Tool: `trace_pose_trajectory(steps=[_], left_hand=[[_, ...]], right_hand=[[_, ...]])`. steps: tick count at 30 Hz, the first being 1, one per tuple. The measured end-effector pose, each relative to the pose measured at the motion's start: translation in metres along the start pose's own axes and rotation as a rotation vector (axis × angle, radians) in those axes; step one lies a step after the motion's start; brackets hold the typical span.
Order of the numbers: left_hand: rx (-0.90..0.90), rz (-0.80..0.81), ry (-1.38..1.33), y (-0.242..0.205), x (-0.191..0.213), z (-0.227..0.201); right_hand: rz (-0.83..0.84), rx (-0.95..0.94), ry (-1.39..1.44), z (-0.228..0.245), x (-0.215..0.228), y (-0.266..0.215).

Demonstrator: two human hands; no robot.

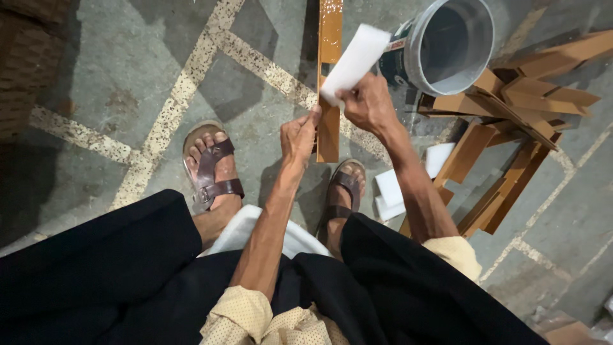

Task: The person applies a white liquid from a bucket to the edges of folded cardboard strips using a white foam applicator. They repeatedly dip the applicator into the bucket and spread the liquid along the cardboard, handling the pieces one at a time.

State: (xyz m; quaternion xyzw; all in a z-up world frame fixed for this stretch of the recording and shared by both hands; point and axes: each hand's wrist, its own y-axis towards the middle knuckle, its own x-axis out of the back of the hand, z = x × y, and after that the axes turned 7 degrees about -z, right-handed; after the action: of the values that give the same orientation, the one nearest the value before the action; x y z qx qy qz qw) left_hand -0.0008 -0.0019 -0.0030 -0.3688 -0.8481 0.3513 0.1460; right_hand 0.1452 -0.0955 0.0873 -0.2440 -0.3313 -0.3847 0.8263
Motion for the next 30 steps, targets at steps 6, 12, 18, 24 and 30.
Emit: trace_pose_trajectory(steps=[6,12,18,24,30], left_hand=[[-0.004,0.013,-0.05,0.003,0.011,-0.008],[0.113,0.084,-0.26,0.002,0.011,-0.015],[0.085,0.062,-0.151,0.001,0.013,-0.016],[0.037,0.08,-0.174,0.0,0.017,-0.022],[0.003,0.06,-0.131,-0.004,0.019,-0.027]], right_hand=[[0.283,0.003,0.035,0.012,0.007,-0.051],[0.238,-0.06,0.206,0.024,0.039,-0.08],[-0.001,-0.2,0.029,0.013,0.041,-0.022],[0.039,0.171,0.032,0.017,0.008,-0.041],[0.134,0.111,0.233,0.035,0.009,-0.105]])
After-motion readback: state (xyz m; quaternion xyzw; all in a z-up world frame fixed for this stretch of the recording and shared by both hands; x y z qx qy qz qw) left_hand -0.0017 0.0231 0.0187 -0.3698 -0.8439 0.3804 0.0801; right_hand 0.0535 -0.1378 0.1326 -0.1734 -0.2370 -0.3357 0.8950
